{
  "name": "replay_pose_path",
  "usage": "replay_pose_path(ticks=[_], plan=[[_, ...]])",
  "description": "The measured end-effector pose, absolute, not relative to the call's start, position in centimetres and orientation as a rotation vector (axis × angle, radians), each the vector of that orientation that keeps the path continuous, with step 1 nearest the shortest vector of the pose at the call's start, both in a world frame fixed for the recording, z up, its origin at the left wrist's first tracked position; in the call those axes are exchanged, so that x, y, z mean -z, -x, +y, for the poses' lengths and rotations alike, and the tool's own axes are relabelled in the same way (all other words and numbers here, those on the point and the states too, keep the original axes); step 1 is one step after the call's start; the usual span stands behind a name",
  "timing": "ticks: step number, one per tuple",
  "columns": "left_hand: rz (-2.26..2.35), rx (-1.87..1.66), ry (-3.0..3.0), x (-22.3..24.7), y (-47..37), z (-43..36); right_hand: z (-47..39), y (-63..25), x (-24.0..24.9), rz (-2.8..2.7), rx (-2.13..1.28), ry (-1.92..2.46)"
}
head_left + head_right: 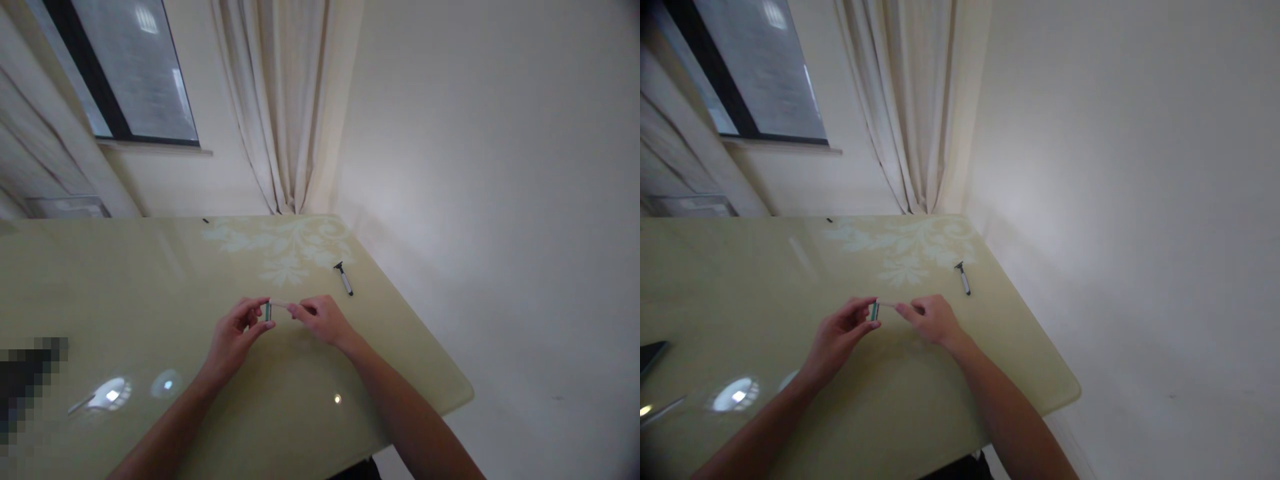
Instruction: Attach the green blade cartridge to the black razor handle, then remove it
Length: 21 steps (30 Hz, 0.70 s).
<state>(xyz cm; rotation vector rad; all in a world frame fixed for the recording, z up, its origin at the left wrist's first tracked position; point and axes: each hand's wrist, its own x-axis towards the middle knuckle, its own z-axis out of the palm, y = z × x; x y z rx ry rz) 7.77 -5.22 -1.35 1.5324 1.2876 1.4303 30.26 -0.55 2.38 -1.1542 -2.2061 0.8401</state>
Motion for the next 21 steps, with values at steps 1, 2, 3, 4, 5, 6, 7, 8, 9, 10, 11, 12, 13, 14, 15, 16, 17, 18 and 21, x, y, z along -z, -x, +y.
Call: replay_pose_path(ticks=[1,2,3,4,5,6,7,8,9,10,11,12,13,14,15,16,17,18,21], plan=[[1.283,-1.432,-1.529,1.35,-7.77,-5.2,-0.51,-30.31,-2.37,-2.201,-0.846,1.154],[1.281,-1.432,-1.526,1.35,-7.77,-5.19,-0.49,-30.35,-2.34,-2.207,-0.859,1.14],[1.28,-1.435,-1.522,1.34,-7.77,-5.18,-0.5,-30.35,-2.29,-2.223,-0.878,1.115],[1.278,-1.439,-1.518,1.32,-7.76,-5.18,-0.51,-30.34,-2.24,-2.24,-0.896,1.09],[1.277,-1.445,-1.515,1.3,-7.75,-5.18,-0.52,-30.31,-2.19,-2.252,-0.907,1.075],[1.277,-1.45,-1.512,1.29,-7.75,-5.18,-0.51,-30.29,-2.15,-2.251,-0.908,1.075],[1.278,-1.455,-1.511,1.27,-7.75,-5.19,-0.47,-30.29,-2.14,-2.237,-0.9,1.092],[1.278,-1.455,-1.512,1.24,-7.76,-5.2,-0.41,-30.32,-2.13,-2.216,-0.887,1.116],[1.278,-1.45,-1.513,1.21,-7.78,-5.21,-0.34,-30.36,-2.15,-2.196,-0.876,1.136],[1.276,-1.442,-1.513,1.17,-7.79,-5.23,-0.28,-30.42,-2.16,-2.185,-0.872,1.145],[1.272,-1.438,-1.512,1.13,-7.8,-5.24,-0.24,-30.47,-2.18,-2.189,-0.879,1.137],[1.267,-1.439,-1.508,1.1,-7.79,-5.24,-0.21,-30.5,-2.18,-2.205,-0.893,1.117],[1.262,-1.444,-1.503,1.09,-7.77,-5.24,-0.2,-30.53,-2.19,-2.227,-0.909,1.091],[1.259,-1.452,-1.496,1.09,-7.73,-5.22,-0.18,-30.55,-2.19,-2.244,-0.919,1.073],[1.258,-1.461,-1.489,1.1,-7.68,-5.21,-0.15,-30.58,-2.2,-2.251,-0.918,1.07],[1.26,-1.466,-1.483,1.13,-7.63,-5.19,-0.11,-30.62,-2.21,-2.245,-0.905,1.083],[1.265,-1.464,-1.479,1.16,-7.59,-5.18,-0.05,-30.68,-2.24,-2.228,-0.885,1.108],[1.271,-1.457,-1.479,1.19,-7.56,-5.18,0.01,-30.75,-2.26,-2.206,-0.87,1.131],[1.275,-1.443,-1.488,1.17,-7.59,-5.24,0.05,-30.85,-2.27,-2.18,-0.928,1.109]])
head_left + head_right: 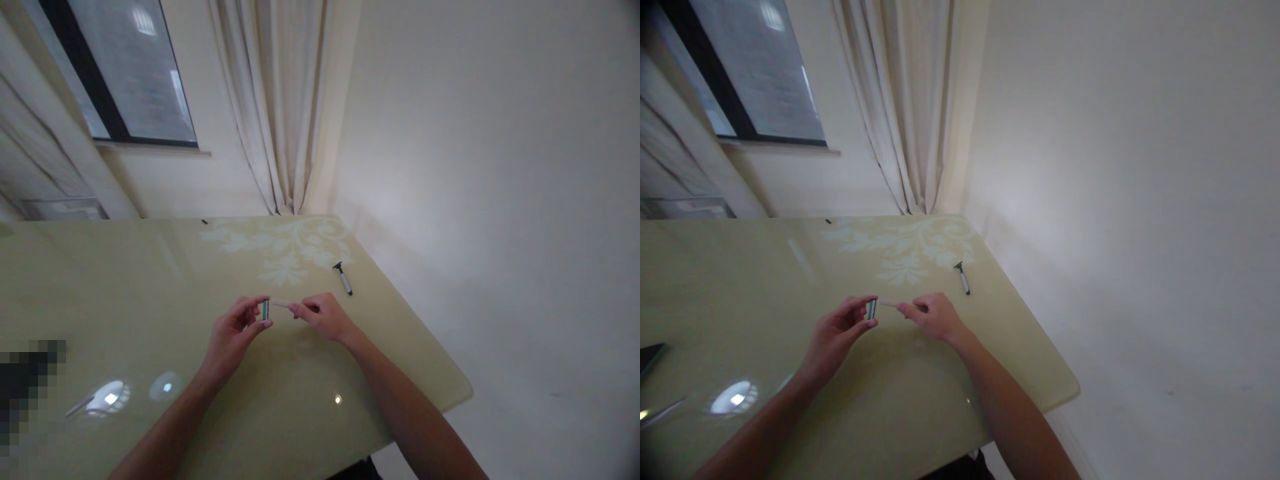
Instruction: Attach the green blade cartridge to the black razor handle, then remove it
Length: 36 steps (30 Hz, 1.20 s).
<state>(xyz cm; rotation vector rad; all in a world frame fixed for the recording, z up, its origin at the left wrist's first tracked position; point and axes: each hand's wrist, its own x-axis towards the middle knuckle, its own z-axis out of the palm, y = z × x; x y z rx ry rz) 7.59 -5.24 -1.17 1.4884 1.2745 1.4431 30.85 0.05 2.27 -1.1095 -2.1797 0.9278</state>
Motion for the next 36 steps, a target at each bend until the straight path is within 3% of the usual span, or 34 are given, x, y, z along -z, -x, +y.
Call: replay_pose_path(ticks=[3,8,13,36], plan=[[1.258,-1.46,-1.491,1.08,-7.68,-5.26,-0.06,-30.76,-2.15,-2.215,-1.02,1.022],[1.274,-1.454,-1.494,1.17,-7.6,-5.1,0.23,-30.94,-2.11,-2.175,-0.894,1.111],[1.273,-1.454,-1.523,1.11,-7.51,-5.15,0.14,-30.9,-2.11,-2.204,-1.094,0.978],[1.332,-1.472,-1.571,0.32,-7.67,-5.44,0.16,-30.88,-2.2,-2.185,-0.983,1.104]])
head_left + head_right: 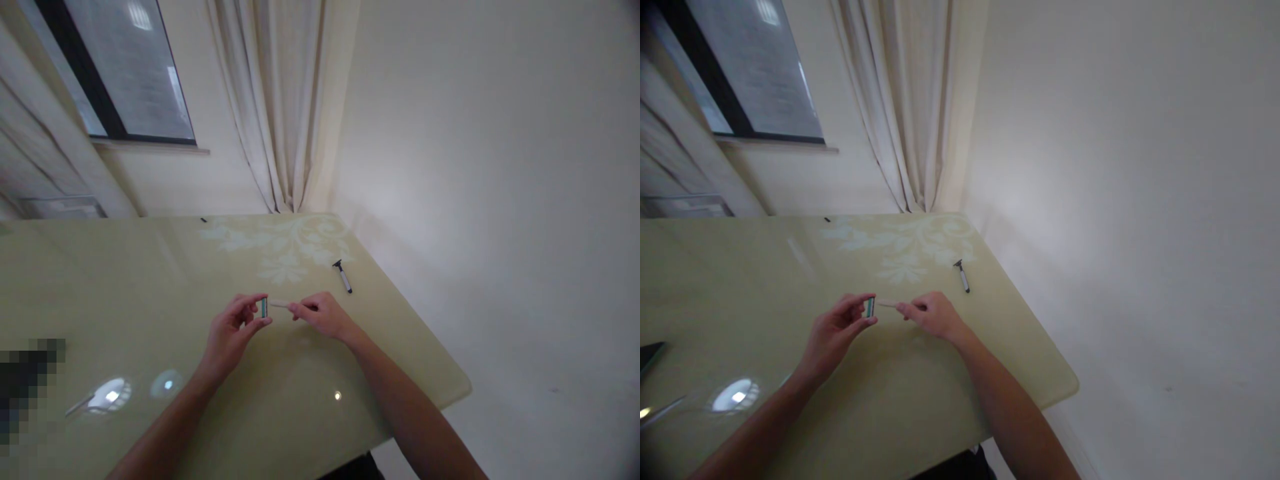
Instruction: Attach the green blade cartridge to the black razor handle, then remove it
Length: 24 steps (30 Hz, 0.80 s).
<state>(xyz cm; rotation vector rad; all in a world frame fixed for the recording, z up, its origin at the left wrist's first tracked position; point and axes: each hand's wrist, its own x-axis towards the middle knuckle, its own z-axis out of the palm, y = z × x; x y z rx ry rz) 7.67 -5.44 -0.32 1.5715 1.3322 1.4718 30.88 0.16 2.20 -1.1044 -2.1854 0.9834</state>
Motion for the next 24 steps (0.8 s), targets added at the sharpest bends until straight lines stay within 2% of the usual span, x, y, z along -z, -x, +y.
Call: replay_pose_path(ticks=[5,10,15,20,24], plan=[[1.348,-1.453,-1.621,0.35,-7.61,-5.41,0.05,-30.76,-2.07,-2.205,-1.106,1.005],[1.362,-1.464,-1.618,0.28,-7.56,-5.39,0.31,-31.05,-2.21,-2.196,-1.04,1.075],[1.349,-1.463,-1.64,0.14,-7.7,-5.44,0.19,-30.98,-2.28,-2.214,-1.139,0.983],[1.365,-1.472,-1.657,-0.05,-7.89,-5.53,0.52,-31.37,-2.25,-2.232,-1.033,1.091],[1.342,-1.465,-1.694,0.01,-8.02,-5.57,0.36,-31.18,-2.27,-2.222,-1.138,1.006]])
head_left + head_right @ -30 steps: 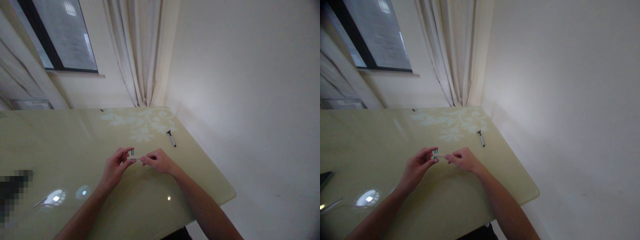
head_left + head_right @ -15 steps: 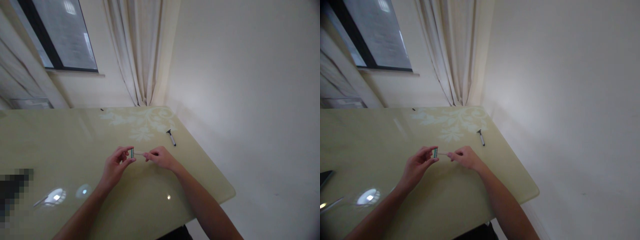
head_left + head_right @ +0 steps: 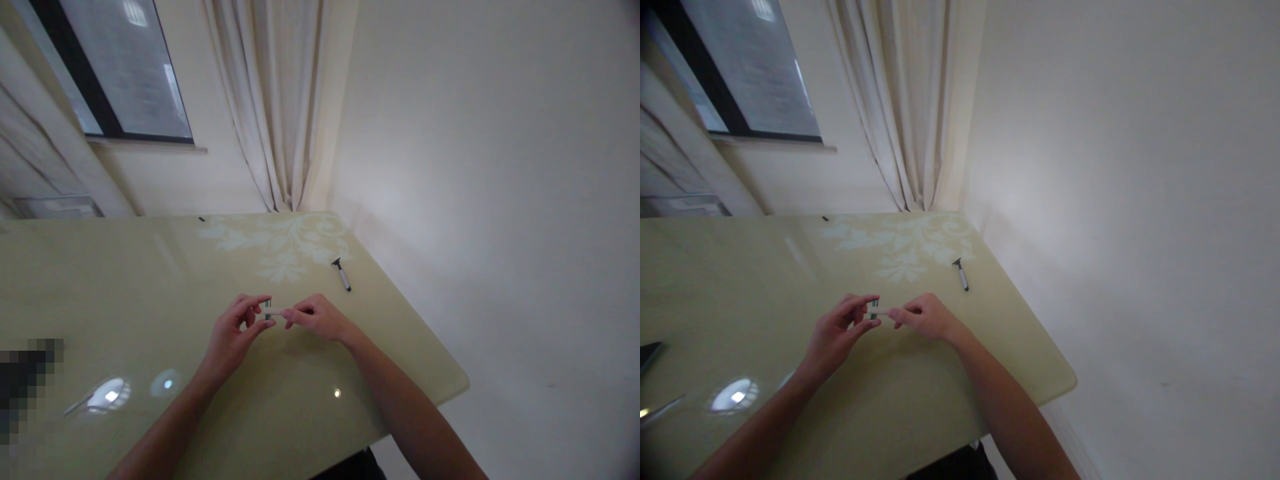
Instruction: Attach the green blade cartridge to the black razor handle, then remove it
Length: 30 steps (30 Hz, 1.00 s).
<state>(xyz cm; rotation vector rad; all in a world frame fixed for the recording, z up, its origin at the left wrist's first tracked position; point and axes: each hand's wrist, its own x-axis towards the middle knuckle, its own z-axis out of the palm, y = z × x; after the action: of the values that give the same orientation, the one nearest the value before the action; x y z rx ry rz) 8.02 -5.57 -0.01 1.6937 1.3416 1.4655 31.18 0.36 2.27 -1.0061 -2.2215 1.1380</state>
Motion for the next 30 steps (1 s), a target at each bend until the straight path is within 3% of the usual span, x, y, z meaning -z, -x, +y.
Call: replay_pose_path(ticks=[25,30], plan=[[1.308,-1.446,-1.686,0.05,-8.1,-5.8,0.62,-31.45,-2.23,-2.175,-0.943,1.12],[1.299,-1.432,-1.689,0.41,-8.22,-5.71,0.37,-31.08,-2.05,-2.155,-1.081,1.021]])
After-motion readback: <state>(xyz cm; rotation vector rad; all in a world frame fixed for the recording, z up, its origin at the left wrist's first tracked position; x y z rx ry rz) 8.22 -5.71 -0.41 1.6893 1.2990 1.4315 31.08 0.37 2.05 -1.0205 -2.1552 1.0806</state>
